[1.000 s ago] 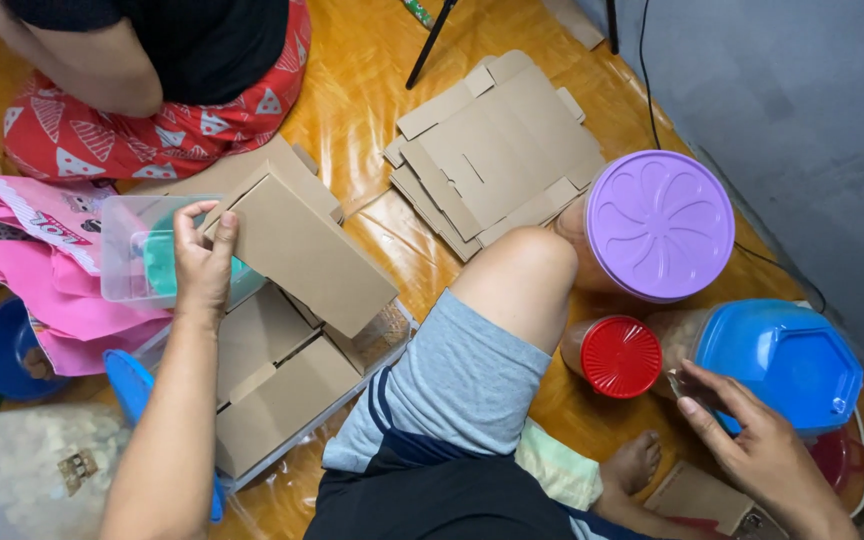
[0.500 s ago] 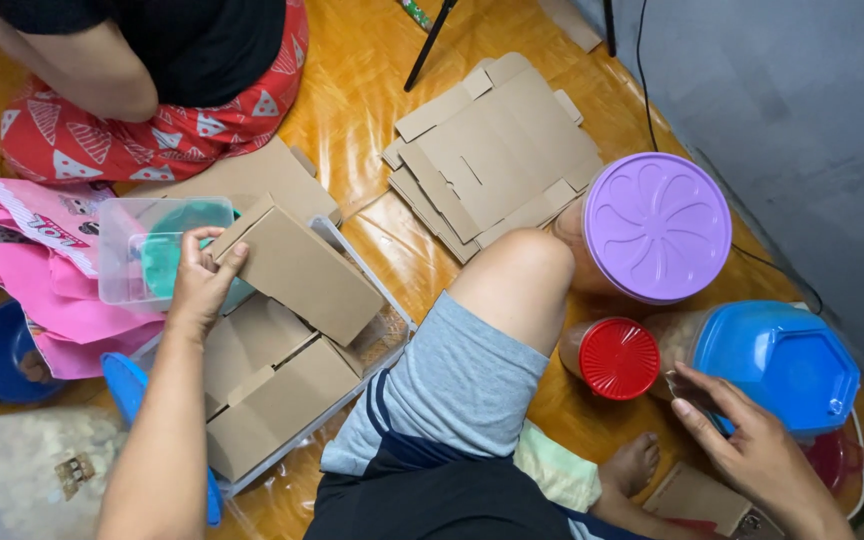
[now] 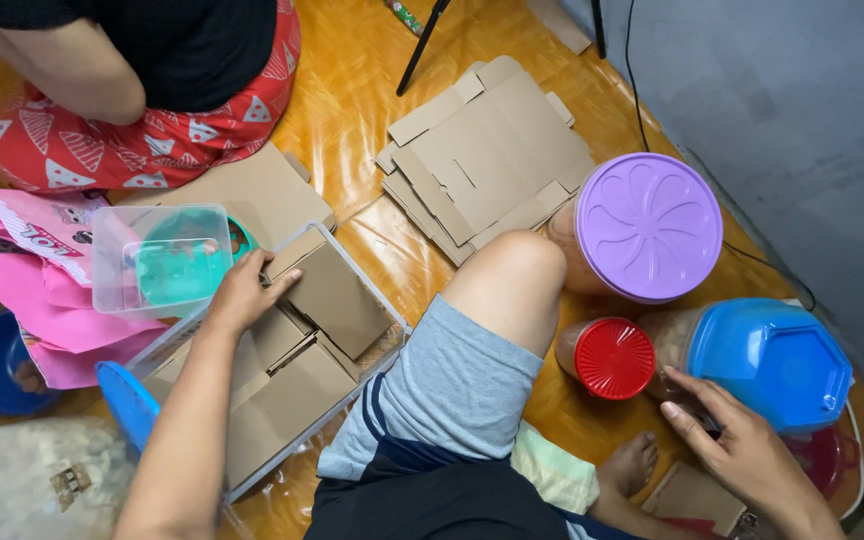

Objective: Packaging snacks into bags using tongs and then placing them into hand-folded cardboard boxes along with small bottles.

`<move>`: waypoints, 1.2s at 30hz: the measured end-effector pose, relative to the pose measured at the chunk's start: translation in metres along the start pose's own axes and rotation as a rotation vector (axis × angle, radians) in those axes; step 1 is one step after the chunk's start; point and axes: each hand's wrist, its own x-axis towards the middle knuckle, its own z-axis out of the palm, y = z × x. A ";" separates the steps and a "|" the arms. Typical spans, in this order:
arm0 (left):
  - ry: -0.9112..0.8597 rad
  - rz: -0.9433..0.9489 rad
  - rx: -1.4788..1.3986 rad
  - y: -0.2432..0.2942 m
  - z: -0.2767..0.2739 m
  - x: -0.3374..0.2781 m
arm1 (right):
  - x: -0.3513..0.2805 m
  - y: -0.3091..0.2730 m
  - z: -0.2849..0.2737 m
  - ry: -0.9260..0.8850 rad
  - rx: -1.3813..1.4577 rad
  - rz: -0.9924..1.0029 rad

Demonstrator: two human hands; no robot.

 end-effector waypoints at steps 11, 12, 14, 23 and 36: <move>-0.161 -0.133 0.567 0.006 -0.008 0.025 | -0.006 -0.008 -0.005 -0.025 0.004 0.062; -0.194 -0.177 0.616 0.010 -0.010 0.029 | -0.006 -0.004 -0.005 -0.011 0.013 0.051; 0.017 -0.007 0.557 0.012 0.003 0.039 | -0.010 -0.008 -0.011 -0.008 0.021 0.072; 0.082 -0.020 -0.338 0.166 0.085 0.084 | -0.008 0.008 -0.010 0.023 0.019 0.118; -0.122 -0.641 -0.519 0.184 0.267 0.190 | 0.006 0.072 0.017 0.023 0.076 0.081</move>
